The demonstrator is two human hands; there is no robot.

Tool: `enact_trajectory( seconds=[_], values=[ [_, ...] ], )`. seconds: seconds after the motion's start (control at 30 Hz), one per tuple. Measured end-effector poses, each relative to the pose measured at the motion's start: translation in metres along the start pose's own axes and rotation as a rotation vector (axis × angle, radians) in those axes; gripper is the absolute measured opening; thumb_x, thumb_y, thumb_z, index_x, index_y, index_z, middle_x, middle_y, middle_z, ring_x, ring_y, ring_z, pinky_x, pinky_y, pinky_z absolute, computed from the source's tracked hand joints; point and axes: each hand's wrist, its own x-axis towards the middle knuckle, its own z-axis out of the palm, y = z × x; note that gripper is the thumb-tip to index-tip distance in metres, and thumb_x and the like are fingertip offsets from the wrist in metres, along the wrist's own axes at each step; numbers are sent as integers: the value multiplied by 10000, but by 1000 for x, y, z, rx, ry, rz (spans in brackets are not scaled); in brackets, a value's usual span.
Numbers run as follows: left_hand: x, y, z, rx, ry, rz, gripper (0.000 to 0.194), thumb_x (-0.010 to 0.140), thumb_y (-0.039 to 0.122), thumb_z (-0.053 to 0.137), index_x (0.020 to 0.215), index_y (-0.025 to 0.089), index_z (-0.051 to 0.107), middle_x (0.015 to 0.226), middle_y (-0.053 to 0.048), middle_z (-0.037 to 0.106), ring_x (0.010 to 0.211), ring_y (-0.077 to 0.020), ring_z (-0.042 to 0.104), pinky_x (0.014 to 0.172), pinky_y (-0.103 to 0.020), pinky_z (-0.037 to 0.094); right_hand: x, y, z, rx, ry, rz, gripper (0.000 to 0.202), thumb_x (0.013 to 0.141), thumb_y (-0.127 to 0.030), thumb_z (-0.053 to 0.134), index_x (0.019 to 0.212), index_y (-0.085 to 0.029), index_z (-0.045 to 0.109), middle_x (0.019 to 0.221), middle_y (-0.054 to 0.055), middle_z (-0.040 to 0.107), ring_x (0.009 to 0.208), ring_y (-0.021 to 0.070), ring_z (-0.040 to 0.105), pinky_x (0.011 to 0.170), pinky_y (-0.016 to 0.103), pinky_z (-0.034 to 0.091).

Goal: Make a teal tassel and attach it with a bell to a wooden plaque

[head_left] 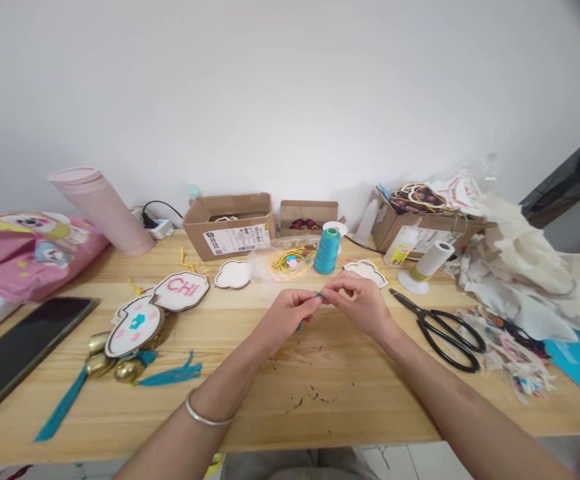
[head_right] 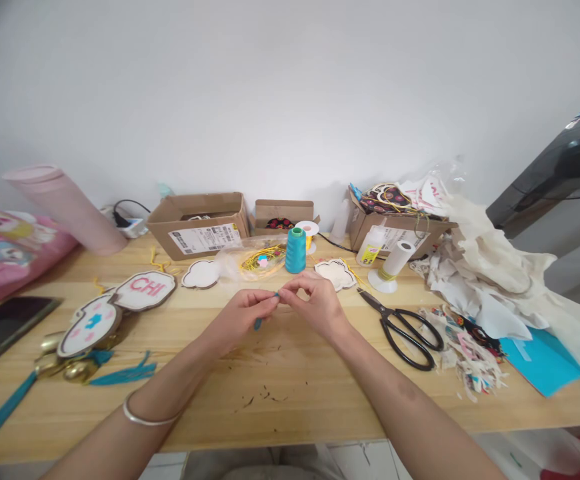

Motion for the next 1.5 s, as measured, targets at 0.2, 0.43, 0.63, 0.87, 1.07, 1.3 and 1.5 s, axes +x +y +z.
enact_trajectory(
  seconds=[0.2, 0.43, 0.63, 0.87, 1.07, 1.3, 1.5],
  values=[
    [1, 0, 1, -116, -15, 27, 355, 761, 386, 427, 491, 167, 357, 497, 49, 270, 489, -77, 311, 472, -229, 204, 1, -4, -3, 12, -50, 41, 102, 711, -205, 588, 630, -176, 643, 605, -2, 599, 529, 83, 460, 470, 205, 339],
    [0, 0, 2, -25, 6, 54, 327, 764, 359, 411, 506, 173, 336, 502, 50, 276, 491, -77, 294, 468, -220, 215, 0, -5, -3, 50, -79, 79, 104, 709, -201, 595, 622, -172, 645, 605, 0, 603, 538, 84, 469, 484, 203, 348],
    [-1, 3, 4, -17, -5, 60, 316, 774, 346, 388, 518, 173, 321, 503, 54, 276, 496, -77, 297, 473, -213, 238, 0, -2, -1, 40, -63, 59, 134, 725, -215, 579, 616, -175, 645, 604, 0, 606, 556, 88, 484, 501, 209, 349],
    [1, 2, 3, -61, -41, 74, 333, 783, 351, 390, 513, 169, 321, 506, 52, 277, 495, -72, 289, 480, -213, 246, 2, -8, -4, 66, -54, 99, 134, 708, -212, 578, 593, -165, 628, 579, -6, 586, 498, 74, 434, 447, 200, 312],
    [0, 2, 2, 5, -9, 114, 324, 780, 349, 409, 519, 163, 366, 507, 45, 334, 506, -77, 314, 489, -219, 253, 1, -8, -5, 98, -73, 128, 168, 732, -260, 550, 618, -160, 624, 610, 12, 607, 536, 93, 481, 493, 209, 373],
    [4, 0, -2, -191, 136, 160, 287, 772, 380, 451, 614, 149, 514, 591, 21, 438, 583, -85, 388, 565, -216, 309, -5, -4, 4, 83, -194, 30, 278, 767, -332, 510, 998, -198, 588, 833, 31, 647, 757, 140, 577, 681, 254, 446],
    [7, -7, -6, -253, 270, 91, 285, 748, 392, 502, 822, 154, 640, 801, -42, 605, 745, -120, 474, 689, -234, 353, -9, 6, 9, -178, -176, -62, 213, 778, -284, 505, 888, -172, 650, 579, 6, 554, 503, 91, 455, 476, 208, 360]
  ],
)
